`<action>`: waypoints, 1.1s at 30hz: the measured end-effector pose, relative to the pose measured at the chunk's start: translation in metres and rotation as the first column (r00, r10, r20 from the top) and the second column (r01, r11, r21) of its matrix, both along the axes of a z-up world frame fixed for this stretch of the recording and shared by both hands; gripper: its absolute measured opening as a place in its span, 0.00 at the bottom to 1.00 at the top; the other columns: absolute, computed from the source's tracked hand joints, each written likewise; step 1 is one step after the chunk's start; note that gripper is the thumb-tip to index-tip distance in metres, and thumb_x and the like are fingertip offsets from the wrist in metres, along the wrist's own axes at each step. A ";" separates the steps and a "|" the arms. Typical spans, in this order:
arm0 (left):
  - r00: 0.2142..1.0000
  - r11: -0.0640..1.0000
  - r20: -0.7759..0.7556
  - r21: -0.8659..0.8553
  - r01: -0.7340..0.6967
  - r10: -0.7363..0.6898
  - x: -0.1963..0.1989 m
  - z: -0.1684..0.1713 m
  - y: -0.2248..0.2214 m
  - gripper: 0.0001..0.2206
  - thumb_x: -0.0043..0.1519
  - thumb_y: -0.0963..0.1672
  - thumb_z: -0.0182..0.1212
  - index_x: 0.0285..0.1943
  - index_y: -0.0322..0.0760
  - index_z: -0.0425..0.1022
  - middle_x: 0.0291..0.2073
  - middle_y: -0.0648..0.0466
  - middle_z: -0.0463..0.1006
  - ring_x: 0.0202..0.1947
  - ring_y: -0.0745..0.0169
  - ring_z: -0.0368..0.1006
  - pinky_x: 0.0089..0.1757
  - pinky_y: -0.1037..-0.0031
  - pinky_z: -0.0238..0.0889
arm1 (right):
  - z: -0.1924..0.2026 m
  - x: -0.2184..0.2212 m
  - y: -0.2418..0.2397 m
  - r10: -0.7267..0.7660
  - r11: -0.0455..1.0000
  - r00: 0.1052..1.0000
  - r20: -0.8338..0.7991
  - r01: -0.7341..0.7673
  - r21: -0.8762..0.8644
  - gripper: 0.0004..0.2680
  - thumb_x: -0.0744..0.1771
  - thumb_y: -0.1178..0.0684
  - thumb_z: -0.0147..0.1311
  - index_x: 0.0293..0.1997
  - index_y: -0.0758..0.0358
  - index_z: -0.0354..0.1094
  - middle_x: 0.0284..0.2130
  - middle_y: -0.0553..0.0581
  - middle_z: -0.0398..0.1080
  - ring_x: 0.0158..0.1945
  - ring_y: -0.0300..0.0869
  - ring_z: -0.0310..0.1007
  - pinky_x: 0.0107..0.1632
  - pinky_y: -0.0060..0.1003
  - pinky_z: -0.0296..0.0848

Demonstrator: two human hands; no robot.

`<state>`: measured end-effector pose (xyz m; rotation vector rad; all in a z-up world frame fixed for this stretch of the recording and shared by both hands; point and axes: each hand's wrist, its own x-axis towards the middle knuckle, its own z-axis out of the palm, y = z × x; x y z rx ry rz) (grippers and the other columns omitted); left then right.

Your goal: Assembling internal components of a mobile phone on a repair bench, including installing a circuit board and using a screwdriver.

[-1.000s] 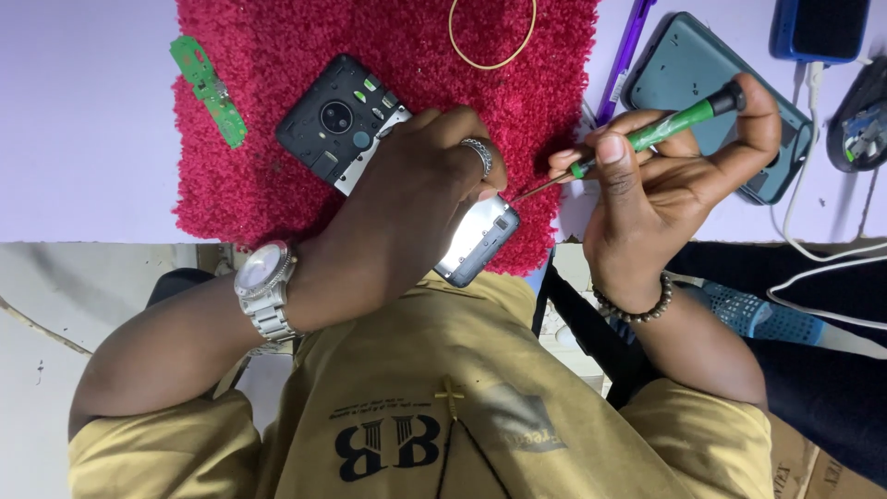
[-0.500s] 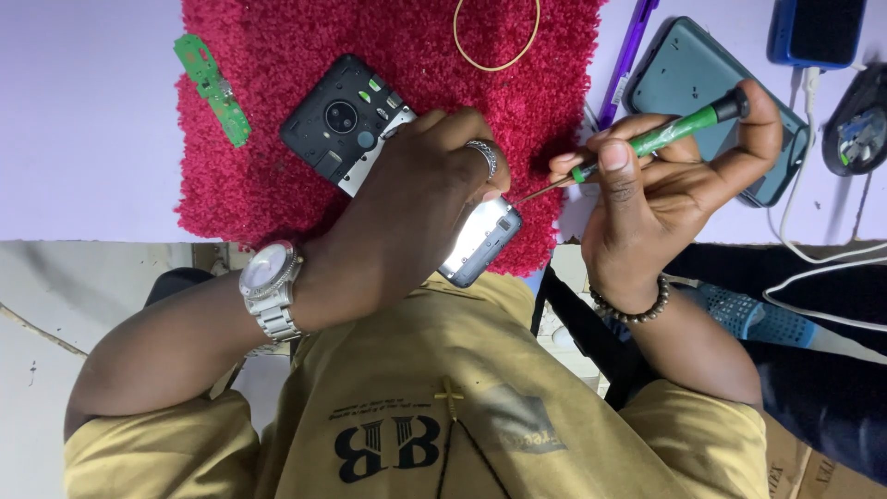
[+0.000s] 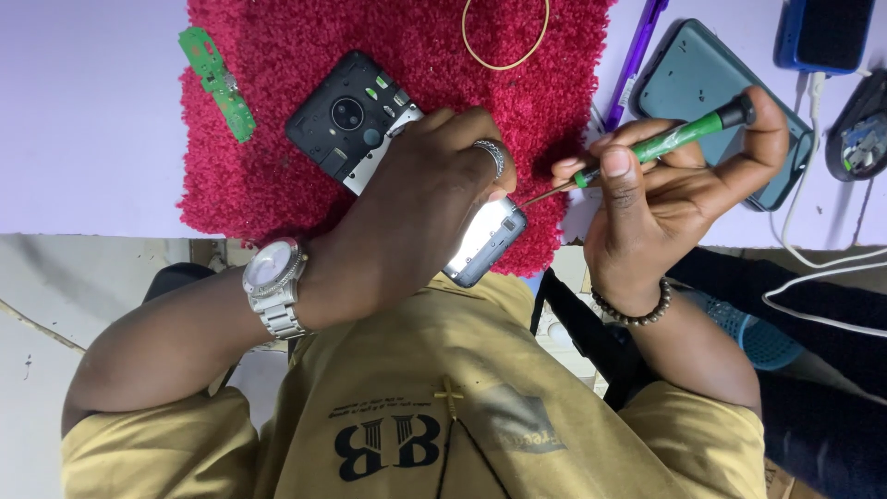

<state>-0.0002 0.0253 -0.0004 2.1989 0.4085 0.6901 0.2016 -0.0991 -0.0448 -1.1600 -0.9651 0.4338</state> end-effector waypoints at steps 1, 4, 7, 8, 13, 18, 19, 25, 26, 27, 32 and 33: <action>1.000 1.000 0.003 0.007 -0.006 0.006 0.000 0.000 0.000 0.10 0.71 0.36 0.53 0.35 0.30 0.76 0.36 0.46 0.74 0.34 0.47 0.65 0.38 0.56 0.57 | -0.001 0.001 0.000 0.014 1.000 1.000 -0.004 -0.013 0.013 0.29 0.76 0.72 0.60 0.82 0.45 0.47 0.23 0.64 0.65 0.43 0.62 0.75 0.57 0.57 0.81; 1.000 1.000 0.006 0.013 -0.008 0.008 0.001 -0.002 0.000 0.09 0.70 0.36 0.54 0.36 0.31 0.76 0.35 0.47 0.73 0.33 0.48 0.64 0.36 0.56 0.55 | 0.010 -0.007 -0.001 0.048 0.999 0.999 -0.011 -0.048 0.007 0.29 0.77 0.73 0.56 0.81 0.42 0.45 0.37 0.79 0.66 0.40 0.61 0.71 0.41 0.65 0.88; 1.000 1.000 -0.002 0.018 0.001 -0.001 0.000 0.001 0.001 0.11 0.71 0.36 0.52 0.33 0.33 0.72 0.33 0.47 0.71 0.32 0.50 0.62 0.36 0.57 0.54 | 0.013 -0.007 0.000 0.045 0.999 0.994 0.103 -0.047 0.018 0.29 0.75 0.69 0.59 0.80 0.41 0.45 0.36 0.80 0.68 0.36 0.63 0.72 0.40 0.62 0.84; 1.000 1.000 -0.001 0.017 0.001 -0.001 -0.001 0.002 0.001 0.11 0.71 0.36 0.52 0.33 0.33 0.72 0.33 0.47 0.71 0.32 0.50 0.62 0.36 0.57 0.54 | 0.016 -0.008 0.004 0.045 0.999 0.994 0.104 -0.047 0.017 0.29 0.75 0.69 0.59 0.80 0.41 0.45 0.36 0.80 0.68 0.36 0.63 0.72 0.40 0.62 0.84; 1.000 1.000 -0.025 0.017 0.016 -0.015 -0.002 -0.003 -0.001 0.11 0.57 0.30 0.48 0.35 0.33 0.74 0.33 0.49 0.67 0.34 0.50 0.60 0.38 0.57 0.54 | 0.054 0.001 0.025 0.195 0.896 0.798 0.570 -0.381 0.227 0.32 0.65 0.69 0.54 0.79 0.56 0.46 0.35 0.87 0.67 0.34 0.73 0.78 0.40 0.67 0.89; 1.000 0.997 -0.010 0.076 0.026 -0.025 -0.007 0.003 -0.004 0.11 0.59 0.30 0.47 0.36 0.30 0.72 0.36 0.46 0.71 0.35 0.48 0.61 0.36 0.57 0.55 | 0.108 0.019 0.014 0.580 0.765 0.426 0.695 -0.578 -0.285 0.21 0.69 0.57 0.63 0.69 0.60 0.57 0.53 0.65 0.73 0.61 0.50 0.75 0.74 0.50 0.64; 0.999 0.994 -0.013 0.098 0.039 -0.038 -0.009 0.006 -0.005 0.10 0.62 0.32 0.44 0.36 0.30 0.72 0.36 0.46 0.71 0.34 0.48 0.62 0.35 0.56 0.55 | 0.114 0.025 0.012 0.656 0.735 0.264 0.707 -0.437 -0.519 0.14 0.70 0.50 0.66 0.61 0.59 0.69 0.54 0.50 0.79 0.63 0.35 0.75 0.81 0.37 0.46; 0.982 0.910 -0.186 0.399 0.113 -0.040 -0.046 -0.018 -0.040 0.21 0.69 0.42 0.54 0.69 0.22 0.72 0.69 0.35 0.71 0.71 0.36 0.62 0.70 0.48 0.57 | 0.139 0.005 0.020 0.629 0.778 0.347 0.696 -0.267 -0.570 0.18 0.69 0.49 0.63 0.57 0.76 0.67 0.55 0.72 0.73 0.62 0.61 0.74 0.67 0.54 0.77; 0.982 0.910 -0.186 0.400 0.110 -0.037 -0.051 -0.024 -0.039 0.21 0.69 0.42 0.54 0.69 0.22 0.72 0.69 0.35 0.71 0.71 0.36 0.62 0.70 0.48 0.57 | 0.142 0.005 0.016 0.629 0.778 0.345 0.697 -0.268 -0.569 0.18 0.69 0.49 0.63 0.57 0.76 0.67 0.55 0.72 0.73 0.62 0.61 0.74 0.67 0.54 0.77; 0.965 0.823 -0.262 0.551 0.137 0.015 -0.055 -0.029 -0.038 0.32 0.67 0.54 0.54 0.74 0.26 0.67 0.74 0.40 0.66 0.76 0.42 0.56 0.73 0.54 0.51 | 0.144 0.005 0.012 0.701 0.713 0.388 0.598 -0.346 -0.610 0.10 0.70 0.58 0.58 0.56 0.72 0.67 0.57 0.70 0.75 0.63 0.58 0.79 0.64 0.45 0.83; 0.975 0.623 -0.222 0.762 0.173 0.001 -0.059 -0.040 -0.029 0.24 0.77 0.47 0.53 0.80 0.28 0.62 0.75 0.39 0.66 0.78 0.41 0.55 0.74 0.55 0.51 | 0.129 0.001 0.007 0.317 0.948 0.170 0.933 -0.012 -0.319 0.18 0.66 0.35 0.76 0.33 0.62 0.83 0.31 0.55 0.83 0.34 0.45 0.84 0.33 0.35 0.76; 0.985 0.611 -0.173 0.781 0.127 0.016 -0.057 -0.041 -0.029 0.20 0.78 0.44 0.47 0.77 0.29 0.66 0.73 0.39 0.69 0.76 0.41 0.60 0.73 0.56 0.54 | 0.143 -0.006 0.017 0.520 0.854 0.343 0.782 -0.204 -0.478 0.15 0.66 0.48 0.69 0.37 0.72 0.66 0.47 0.75 0.71 0.54 0.63 0.72 0.54 0.51 0.71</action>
